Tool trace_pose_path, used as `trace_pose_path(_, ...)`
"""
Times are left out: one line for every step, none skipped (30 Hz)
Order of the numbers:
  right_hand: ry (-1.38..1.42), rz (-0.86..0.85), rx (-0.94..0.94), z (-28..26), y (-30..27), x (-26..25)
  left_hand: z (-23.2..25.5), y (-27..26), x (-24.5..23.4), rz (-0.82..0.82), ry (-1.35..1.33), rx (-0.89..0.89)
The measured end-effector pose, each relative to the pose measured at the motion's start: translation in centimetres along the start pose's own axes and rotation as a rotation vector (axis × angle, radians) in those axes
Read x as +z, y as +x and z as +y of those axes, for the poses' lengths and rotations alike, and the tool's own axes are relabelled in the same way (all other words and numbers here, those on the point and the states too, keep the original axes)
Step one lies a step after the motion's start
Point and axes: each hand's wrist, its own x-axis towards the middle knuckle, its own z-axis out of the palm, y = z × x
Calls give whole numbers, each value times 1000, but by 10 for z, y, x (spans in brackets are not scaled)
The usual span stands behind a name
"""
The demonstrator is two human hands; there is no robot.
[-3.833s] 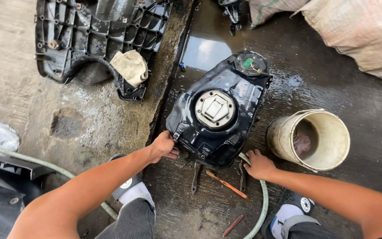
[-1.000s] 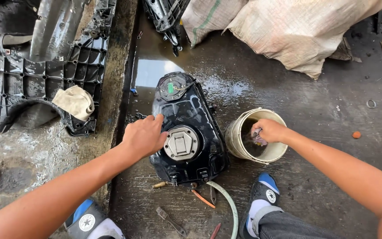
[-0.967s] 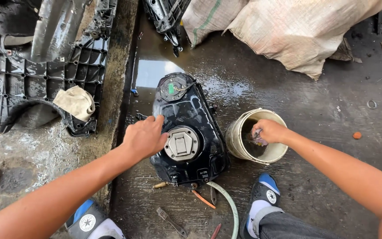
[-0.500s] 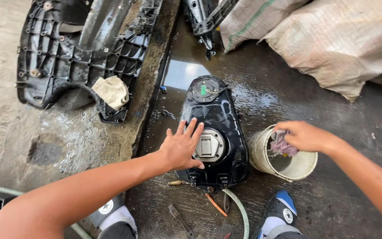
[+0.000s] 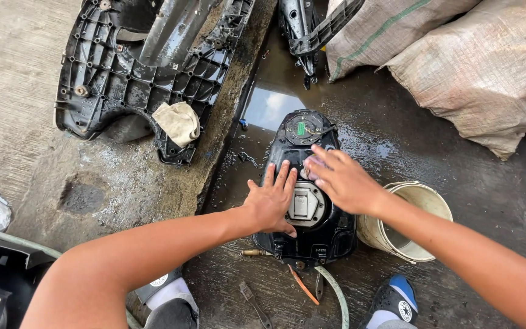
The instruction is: Cleaning a motorcycle fuel tank using a brush, cloth, and water hose
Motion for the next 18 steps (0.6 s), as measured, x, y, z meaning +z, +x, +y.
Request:
trace_pose_path(-2, -3, -3, 2, -5, 10, 0, 3, 2, 0, -4, -2)
trace_pose_path(-97, 178, -176, 5, -11, 20, 0, 6, 5, 1, -12, -3)
trace_pose_path(-190, 360, -347, 7, -17, 32, 0, 8, 8, -1, -22, -3)
trace_pose_path(-188, 357, -350, 8, -20, 37, -1, 8, 7, -3, -25, -5)
trace_pose_path(-207, 390, -317, 8, -25, 42, 0, 8, 7, 1, -30, -2)
trace_pose_path(-226, 423, -285, 9, -31, 46, 0, 8, 6, 5, -36, 0)
trace_pose_path(-230, 423, -285, 12, -25, 44, -1, 10, 9, 7, -37, 1)
trace_pose_path(-270, 431, -294, 14, -21, 42, -2, 12, 12, 22, -36, 12)
trace_pose_path(-306, 434, -303, 16, -17, 41, -2, 13, 17, 32, -39, 23)
trace_pose_path(-306, 429, -304, 17, -7, 41, -3, 13, 18, 30, -44, 24)
trace_pose_path(-357, 498, -303, 18, 2, 40, -3, 14, 18, 36, -43, 21)
trace_pose_path(-409, 567, -302, 20, 11, 40, -3, 15, 19, 43, -43, 17)
trace_pose_path(-413, 561, -297, 21, 16, 42, -4, 15, 20, 43, -47, 25)
trace_pose_path(-426, 578, -275, 23, 21, 44, -5, 15, 22, 50, -53, 19)
trace_pose_path(-440, 596, -255, 24, 27, 46, -7, 16, 23, 58, -58, 12)
trace_pose_path(-445, 592, -251, 21, 18, 43, -6, 15, 21, 60, -62, 19)
trace_pose_path(-393, 556, -269, 17, 12, 39, -7, 13, 19, 61, -57, 21)
trace_pose_path(-341, 520, -287, 13, 6, 36, -9, 12, 17, 63, -52, 24)
